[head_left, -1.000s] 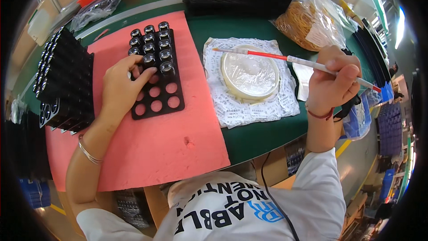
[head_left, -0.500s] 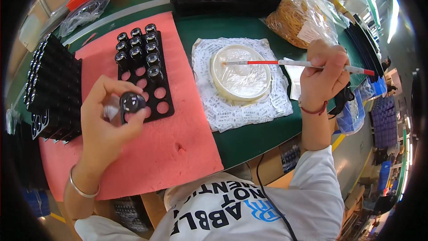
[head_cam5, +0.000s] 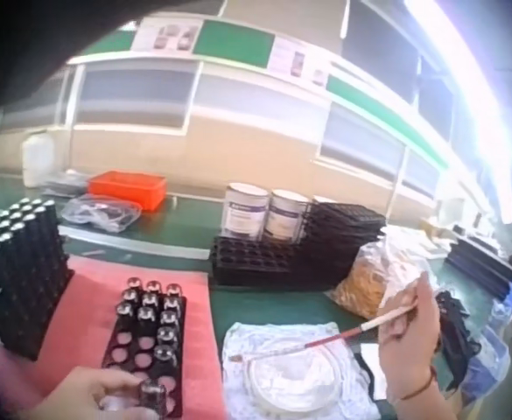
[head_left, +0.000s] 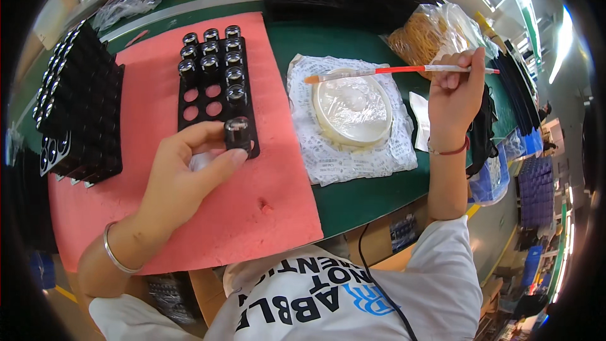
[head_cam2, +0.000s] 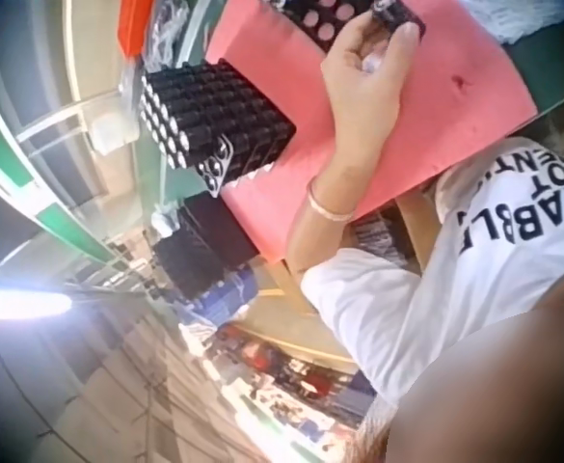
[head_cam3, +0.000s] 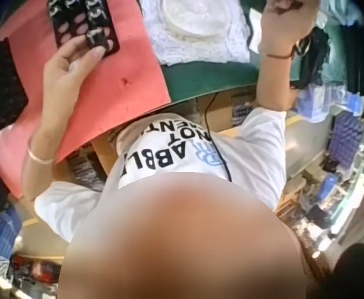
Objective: Applying glue or coating to small light fixture components using a brush on an assembly line.
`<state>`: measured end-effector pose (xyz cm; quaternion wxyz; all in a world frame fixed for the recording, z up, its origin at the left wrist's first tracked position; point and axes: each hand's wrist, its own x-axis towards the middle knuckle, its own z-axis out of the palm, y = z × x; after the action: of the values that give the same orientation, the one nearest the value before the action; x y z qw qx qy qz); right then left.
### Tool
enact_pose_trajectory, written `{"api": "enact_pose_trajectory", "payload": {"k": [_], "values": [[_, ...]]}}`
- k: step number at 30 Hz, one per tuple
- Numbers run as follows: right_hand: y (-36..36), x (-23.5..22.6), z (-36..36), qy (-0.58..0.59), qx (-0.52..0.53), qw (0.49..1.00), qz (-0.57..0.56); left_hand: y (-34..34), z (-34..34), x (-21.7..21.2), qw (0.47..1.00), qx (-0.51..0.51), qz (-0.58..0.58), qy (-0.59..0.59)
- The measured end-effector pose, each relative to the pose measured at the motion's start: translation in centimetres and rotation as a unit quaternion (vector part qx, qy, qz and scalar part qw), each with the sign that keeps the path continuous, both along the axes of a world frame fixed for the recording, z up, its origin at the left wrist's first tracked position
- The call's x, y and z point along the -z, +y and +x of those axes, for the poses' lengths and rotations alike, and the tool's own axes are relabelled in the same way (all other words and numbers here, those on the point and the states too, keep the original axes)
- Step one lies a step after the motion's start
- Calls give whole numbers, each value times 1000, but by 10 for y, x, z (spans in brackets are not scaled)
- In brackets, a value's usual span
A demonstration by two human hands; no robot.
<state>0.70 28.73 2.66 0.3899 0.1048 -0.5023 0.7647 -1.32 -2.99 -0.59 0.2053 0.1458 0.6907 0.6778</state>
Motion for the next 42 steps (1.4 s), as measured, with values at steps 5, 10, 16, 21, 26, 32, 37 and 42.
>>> {"api": "enact_pose_trajectory", "payload": {"k": [5, 10, 16, 21, 26, 32, 37, 42], "values": [[-18, 6, 11, -2, -111, 993, 37, -3, -4, 3, 998, -1, 48, -31], [-26, 12, 17, 12, -129, 975, 179, -6, -6, 4, 996, 10, 67, -53], [-26, 11, 15, 14, -141, 965, 219, -8, -8, 4, 998, 24, 38, -41], [-27, 11, 15, 18, -141, 961, 239, -8, -7, 6, 997, 19, 51, -46], [-27, 11, 15, 21, -118, 954, 273, -8, -8, 9, 996, -3, 76, -51], [-26, 11, 15, 14, -97, 953, 286, -9, -7, 8, 996, 15, 85, -34], [-24, 10, 14, 25, -95, 953, 286, -9, -5, -3, 996, 29, 68, -50], [-19, 9, 16, 21, -41, 945, 323, -7, -4, 10, 990, 13, 138, -18]]}}
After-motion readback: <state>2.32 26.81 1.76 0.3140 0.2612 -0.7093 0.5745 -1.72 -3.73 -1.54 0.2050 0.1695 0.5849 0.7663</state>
